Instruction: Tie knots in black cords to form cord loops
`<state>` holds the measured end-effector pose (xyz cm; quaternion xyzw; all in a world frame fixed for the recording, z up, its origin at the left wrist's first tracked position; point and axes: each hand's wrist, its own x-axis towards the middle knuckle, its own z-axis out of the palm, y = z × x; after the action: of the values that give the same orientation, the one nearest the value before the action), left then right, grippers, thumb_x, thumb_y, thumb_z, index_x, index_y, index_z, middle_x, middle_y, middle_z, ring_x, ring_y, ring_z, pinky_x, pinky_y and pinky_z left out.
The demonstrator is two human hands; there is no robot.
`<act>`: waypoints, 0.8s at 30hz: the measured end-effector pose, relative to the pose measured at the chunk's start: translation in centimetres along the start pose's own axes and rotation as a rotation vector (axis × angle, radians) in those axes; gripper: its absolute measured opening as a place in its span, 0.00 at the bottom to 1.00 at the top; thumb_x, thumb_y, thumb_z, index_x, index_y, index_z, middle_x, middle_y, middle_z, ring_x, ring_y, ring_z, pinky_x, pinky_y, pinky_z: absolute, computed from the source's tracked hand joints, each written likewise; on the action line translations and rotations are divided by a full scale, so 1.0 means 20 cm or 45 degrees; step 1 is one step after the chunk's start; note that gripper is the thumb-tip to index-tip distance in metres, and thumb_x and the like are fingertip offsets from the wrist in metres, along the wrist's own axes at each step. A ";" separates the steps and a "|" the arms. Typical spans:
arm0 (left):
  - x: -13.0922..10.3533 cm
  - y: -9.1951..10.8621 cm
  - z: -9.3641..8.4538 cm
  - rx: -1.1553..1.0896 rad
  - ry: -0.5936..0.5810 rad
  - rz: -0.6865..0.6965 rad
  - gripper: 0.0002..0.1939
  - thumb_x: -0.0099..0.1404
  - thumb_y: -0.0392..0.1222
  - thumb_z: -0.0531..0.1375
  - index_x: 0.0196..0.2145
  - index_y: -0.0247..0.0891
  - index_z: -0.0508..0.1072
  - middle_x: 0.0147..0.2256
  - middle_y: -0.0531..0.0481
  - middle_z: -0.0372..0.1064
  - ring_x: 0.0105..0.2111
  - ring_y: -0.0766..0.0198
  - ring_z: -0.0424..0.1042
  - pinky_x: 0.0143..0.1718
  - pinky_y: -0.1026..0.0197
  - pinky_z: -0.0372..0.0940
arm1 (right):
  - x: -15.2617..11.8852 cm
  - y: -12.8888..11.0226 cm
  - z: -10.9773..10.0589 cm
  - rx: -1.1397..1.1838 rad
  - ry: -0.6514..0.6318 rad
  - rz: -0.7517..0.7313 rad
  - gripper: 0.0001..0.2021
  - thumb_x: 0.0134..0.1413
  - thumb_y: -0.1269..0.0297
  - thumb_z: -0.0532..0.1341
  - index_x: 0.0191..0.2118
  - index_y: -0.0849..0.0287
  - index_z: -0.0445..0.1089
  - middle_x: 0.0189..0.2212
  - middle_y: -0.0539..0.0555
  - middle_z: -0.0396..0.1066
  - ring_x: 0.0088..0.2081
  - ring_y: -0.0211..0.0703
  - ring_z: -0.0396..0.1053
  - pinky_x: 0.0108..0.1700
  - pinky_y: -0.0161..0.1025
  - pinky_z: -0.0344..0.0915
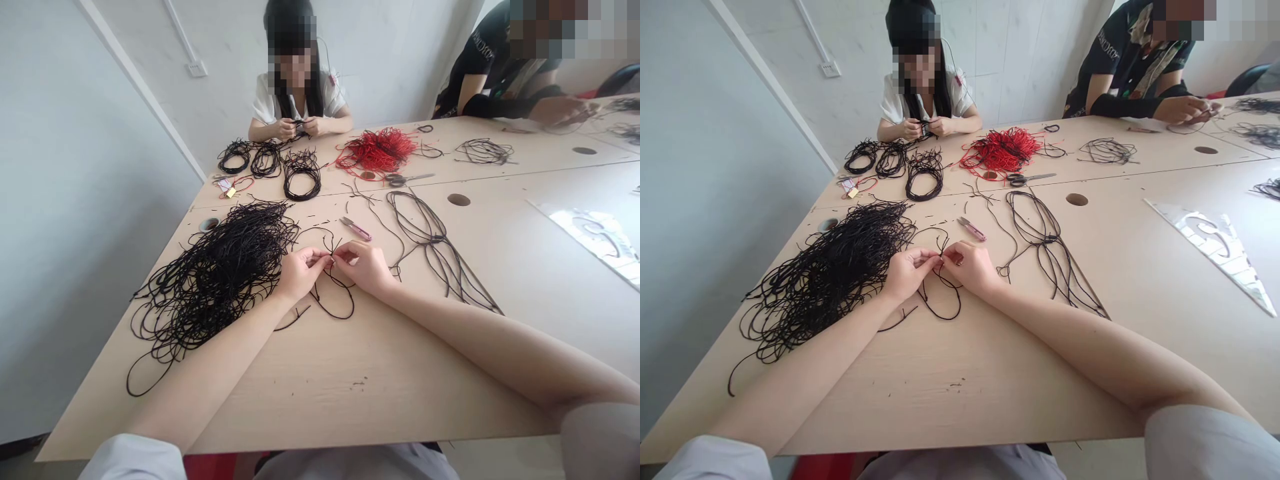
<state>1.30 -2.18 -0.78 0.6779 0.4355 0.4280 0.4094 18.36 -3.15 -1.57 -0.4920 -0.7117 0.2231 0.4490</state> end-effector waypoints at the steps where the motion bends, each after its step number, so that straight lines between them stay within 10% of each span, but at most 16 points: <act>1: 0.00 0.00 0.00 0.008 0.003 0.010 0.12 0.58 0.47 0.63 0.34 0.34 0.76 0.30 0.46 0.76 0.31 0.61 0.76 0.38 0.59 0.72 | 0.00 0.00 0.00 0.009 0.005 0.003 0.04 0.49 0.70 0.60 0.31 0.58 0.72 0.28 0.50 0.74 0.29 0.37 0.71 0.34 0.34 0.68; 24: 0.00 0.00 0.02 -0.235 0.090 -0.139 0.12 0.56 0.45 0.64 0.33 0.32 0.75 0.31 0.43 0.77 0.31 0.58 0.77 0.37 0.55 0.72 | 0.01 -0.01 0.01 0.102 0.001 -0.003 0.02 0.51 0.68 0.58 0.31 0.57 0.69 0.27 0.49 0.74 0.27 0.37 0.70 0.33 0.35 0.67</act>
<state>1.70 -2.30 -1.01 0.5971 0.4446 0.4669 0.4773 18.13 -3.09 -1.37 -0.4729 -0.7026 0.2506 0.4690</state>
